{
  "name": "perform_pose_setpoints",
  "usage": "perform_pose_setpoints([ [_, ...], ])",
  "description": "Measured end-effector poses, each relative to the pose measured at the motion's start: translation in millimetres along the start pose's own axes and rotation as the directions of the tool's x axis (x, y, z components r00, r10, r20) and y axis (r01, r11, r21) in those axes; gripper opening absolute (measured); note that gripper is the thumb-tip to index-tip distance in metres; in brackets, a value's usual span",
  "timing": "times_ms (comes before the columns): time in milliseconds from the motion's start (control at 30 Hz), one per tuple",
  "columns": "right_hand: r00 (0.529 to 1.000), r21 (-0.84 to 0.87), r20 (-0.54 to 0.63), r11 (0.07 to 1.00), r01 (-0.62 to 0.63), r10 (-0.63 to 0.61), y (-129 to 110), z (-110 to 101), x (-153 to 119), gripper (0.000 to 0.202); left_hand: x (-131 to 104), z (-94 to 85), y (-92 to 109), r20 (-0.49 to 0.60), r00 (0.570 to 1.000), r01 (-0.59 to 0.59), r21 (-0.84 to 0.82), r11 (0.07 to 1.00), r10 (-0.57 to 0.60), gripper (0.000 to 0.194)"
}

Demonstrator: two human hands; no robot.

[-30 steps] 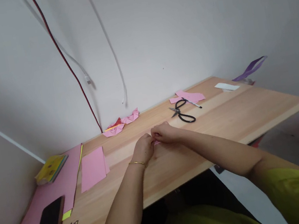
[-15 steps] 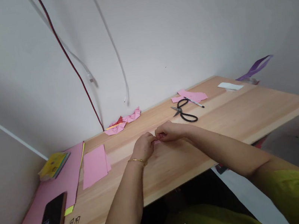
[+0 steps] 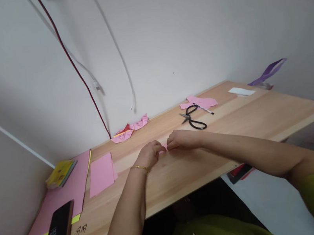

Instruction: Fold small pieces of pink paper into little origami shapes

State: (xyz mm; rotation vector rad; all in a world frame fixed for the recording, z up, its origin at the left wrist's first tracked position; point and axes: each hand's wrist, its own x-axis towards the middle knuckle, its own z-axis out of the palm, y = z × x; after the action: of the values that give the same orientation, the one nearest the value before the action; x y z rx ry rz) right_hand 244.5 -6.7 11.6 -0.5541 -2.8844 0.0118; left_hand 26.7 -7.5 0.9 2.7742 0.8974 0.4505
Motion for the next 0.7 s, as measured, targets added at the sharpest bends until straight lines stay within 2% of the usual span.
perform_pose_setpoints([
  [133, 1.0, 0.037, -0.01, 0.999, 0.0, 0.001, 0, 3, -8, 0.025, -7, -7.8, 3, 0.044, 0.998, -0.051, 0.011, 0.999, 0.051, 0.039],
  [233, 1.0, 0.085, -0.017, 0.996, -0.02, 0.021, -1, 2, -13, 0.027, -18, -10.4, 4, 0.037, 0.997, -0.066, -0.011, 0.998, 0.066, 0.038],
  [467, 0.997, 0.14, -0.032, 0.988, -0.064, 0.069, -6, -1, -21, 0.027, -32, -6.8, 21, -0.067, 0.995, 0.075, 0.028, 0.997, -0.073, 0.03],
  [700, 0.988, 0.104, -0.042, 0.984, -0.144, 0.149, -13, 3, -17, 0.024, -26, -2.0, 36, -0.014, 0.99, 0.144, 0.186, 0.972, -0.144, 0.038],
])
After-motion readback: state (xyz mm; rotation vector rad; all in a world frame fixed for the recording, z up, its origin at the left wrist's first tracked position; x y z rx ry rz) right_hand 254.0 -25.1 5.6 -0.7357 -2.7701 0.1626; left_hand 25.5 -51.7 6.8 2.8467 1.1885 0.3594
